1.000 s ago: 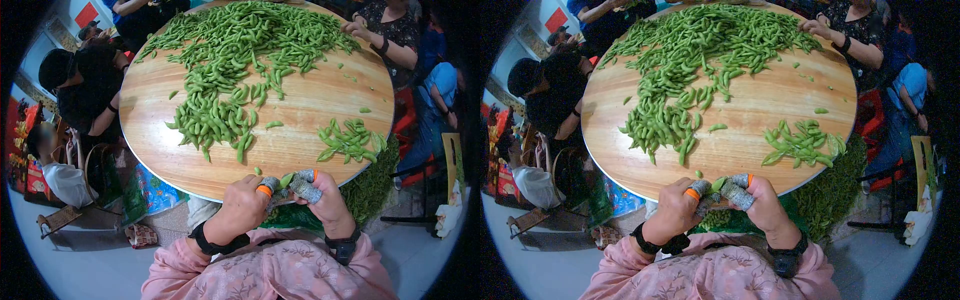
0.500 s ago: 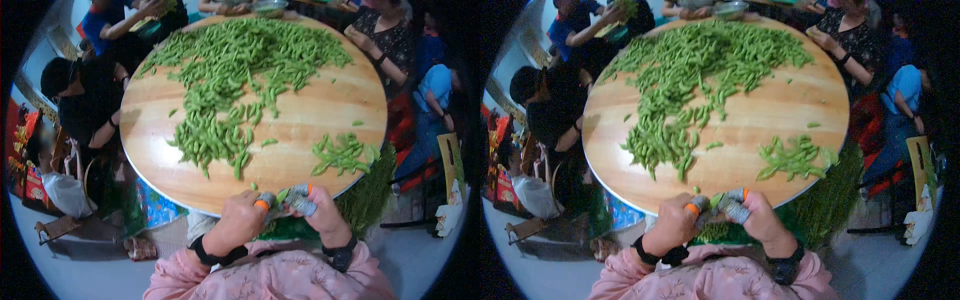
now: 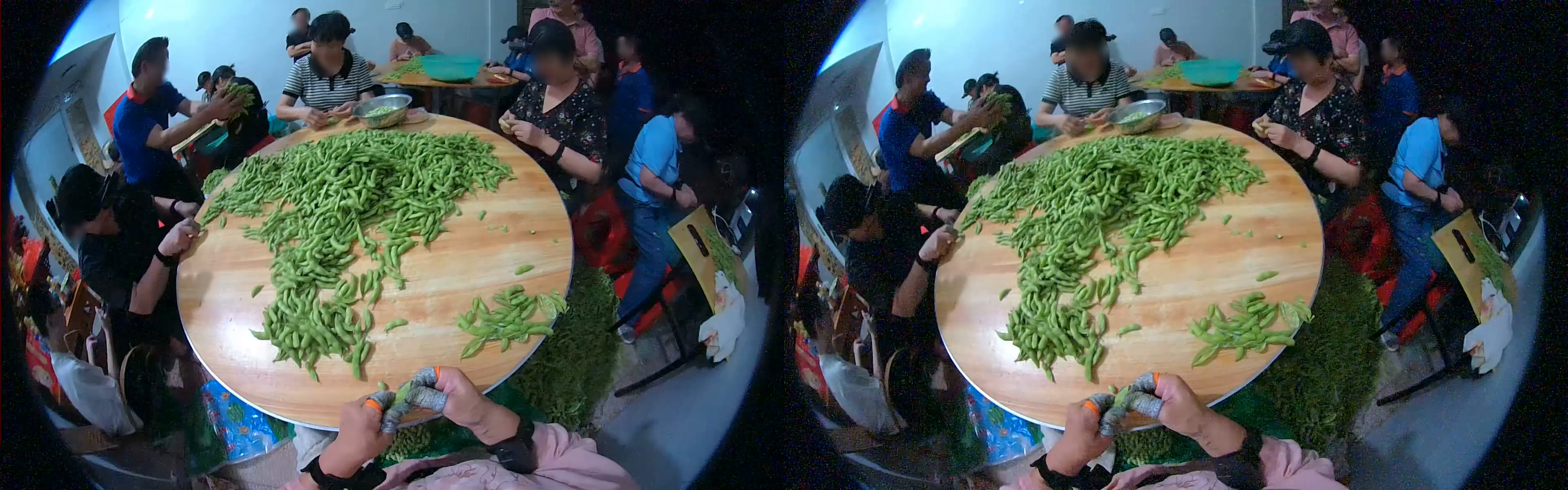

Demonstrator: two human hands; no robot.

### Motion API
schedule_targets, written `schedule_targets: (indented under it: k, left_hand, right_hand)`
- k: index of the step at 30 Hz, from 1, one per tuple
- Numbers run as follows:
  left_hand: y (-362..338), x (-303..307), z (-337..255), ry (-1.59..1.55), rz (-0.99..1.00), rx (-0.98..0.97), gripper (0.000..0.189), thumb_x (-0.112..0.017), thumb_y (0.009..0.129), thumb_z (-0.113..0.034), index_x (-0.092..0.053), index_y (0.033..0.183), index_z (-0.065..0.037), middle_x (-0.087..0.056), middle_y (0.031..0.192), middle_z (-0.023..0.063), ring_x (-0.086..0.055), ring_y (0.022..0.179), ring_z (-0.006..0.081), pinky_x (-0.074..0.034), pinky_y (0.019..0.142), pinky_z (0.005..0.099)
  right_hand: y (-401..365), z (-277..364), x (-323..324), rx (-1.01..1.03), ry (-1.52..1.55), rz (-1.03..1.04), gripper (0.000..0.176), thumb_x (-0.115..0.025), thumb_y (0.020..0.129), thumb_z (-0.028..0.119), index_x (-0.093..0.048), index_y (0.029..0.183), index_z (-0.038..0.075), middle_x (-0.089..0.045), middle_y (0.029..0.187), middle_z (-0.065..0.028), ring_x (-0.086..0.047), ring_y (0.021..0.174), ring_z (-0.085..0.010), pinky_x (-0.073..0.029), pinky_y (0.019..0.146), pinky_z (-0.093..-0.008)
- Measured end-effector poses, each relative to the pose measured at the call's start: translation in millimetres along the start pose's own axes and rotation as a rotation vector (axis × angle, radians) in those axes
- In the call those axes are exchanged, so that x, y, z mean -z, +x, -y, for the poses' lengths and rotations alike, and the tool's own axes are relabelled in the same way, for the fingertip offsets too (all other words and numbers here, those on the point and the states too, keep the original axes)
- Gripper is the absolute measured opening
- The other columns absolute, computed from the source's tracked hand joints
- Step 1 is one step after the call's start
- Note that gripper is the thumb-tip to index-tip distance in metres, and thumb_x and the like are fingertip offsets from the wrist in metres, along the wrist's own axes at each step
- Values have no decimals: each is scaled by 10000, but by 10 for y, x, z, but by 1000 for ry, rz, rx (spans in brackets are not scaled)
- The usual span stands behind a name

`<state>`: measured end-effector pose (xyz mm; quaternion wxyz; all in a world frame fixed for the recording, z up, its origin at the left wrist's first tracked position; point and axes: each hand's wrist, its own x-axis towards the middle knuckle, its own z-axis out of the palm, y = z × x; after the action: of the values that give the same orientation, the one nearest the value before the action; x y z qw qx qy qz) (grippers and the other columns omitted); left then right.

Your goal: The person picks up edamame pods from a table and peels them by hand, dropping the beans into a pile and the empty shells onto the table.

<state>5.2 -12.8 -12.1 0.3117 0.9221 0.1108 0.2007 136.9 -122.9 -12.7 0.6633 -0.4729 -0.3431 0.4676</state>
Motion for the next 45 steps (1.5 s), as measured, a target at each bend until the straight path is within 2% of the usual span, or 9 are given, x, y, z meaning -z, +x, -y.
schedule_targets:
  k: [6, 11, 13, 17, 20, 29, 34, 39, 45]
  left_hand:
    - [-57, -85, 29, -1005, -131, 522, 156, -458, 782, -139, -547, 721, -26, -503, 563, -12, -457, 533, 70, -367, 460, 234]
    - [42, 31, -179, -1012, -180, 472, 192, -547, 773, -181, -510, 825, 0, -502, 630, 37, -479, 526, 143, -383, 451, 256]
    - [24, -6, -140, -724, -144, 238, 151, -479, 816, -158, -504, 796, -11, -471, 637, -20, -426, 550, 61, -359, 438, 203]
    - [-51, 80, 61, -718, 36, 421, 166, -451, 784, -139, -544, 705, -26, -524, 577, 13, -474, 542, 76, -371, 472, 229]
    - [-73, 82, 63, -441, 7, 251, 171, -444, 779, -134, -537, 698, -15, -515, 562, 41, -474, 539, 113, -381, 480, 259]
    - [-64, -33, 32, -836, 122, 612, 73, -467, 744, -26, -514, 797, -12, -499, 706, 0, -450, 657, 66, -379, 593, 196]
    - [134, 23, 51, -581, 395, 424, 169, -405, 743, 7, -506, 877, 18, -515, 744, 33, -457, 730, 105, -372, 655, 222]
    - [815, 125, 187, -151, 237, 138, 167, -418, 735, -17, -508, 871, 14, -536, 667, 139, -537, 653, 211, -403, 559, 311]
    - [1395, -191, 384, 413, 315, 47, 140, -509, 701, -120, -494, 785, -8, -541, 621, 176, -538, 609, 356, -418, 506, 405]
  right_hand:
    - [57, -100, -27, 97, -98, 43, 95, -537, 770, 44, -544, 851, -5, -570, 782, -12, -512, 728, -74, -412, 672, -211]
    - [89, -50, -51, 39, -202, 7, 88, -543, 763, 55, -538, 831, -1, -556, 735, 6, -483, 691, -64, -403, 636, -214]
    - [86, -10, -57, 53, -308, -3, 83, -545, 761, 62, -538, 824, 10, -548, 729, 17, -470, 683, -60, -401, 631, -222]
    - [42, 91, -88, 79, -309, 101, 94, -557, 751, 69, -540, 822, 10, -553, 723, 5, -469, 693, -55, -404, 638, -224]
    - [31, 54, -134, 45, -280, 123, 97, -558, 743, 57, -543, 825, 7, -563, 727, -10, -478, 696, -59, -411, 634, -226]
    - [-37, 48, -90, 32, -523, 33, 115, -526, 699, 2, -563, 807, -9, -582, 699, -73, -524, 645, -103, -430, 599, -246]
    - [-271, 287, 377, -4, -631, -332, 127, -520, 713, 11, -580, 825, 8, -599, 733, -70, -547, 653, -125, -443, 599, -263]
    - [-677, 587, 1093, -51, -1087, -764, 317, -527, 676, -12, -508, 992, -34, -568, 791, -99, -528, 682, -150, -429, 640, -262]
    - [-653, 455, 928, 105, -765, -735, 280, -541, 703, -2, -530, 983, -12, -555, 797, -56, -496, 709, -103, -413, 660, -227]
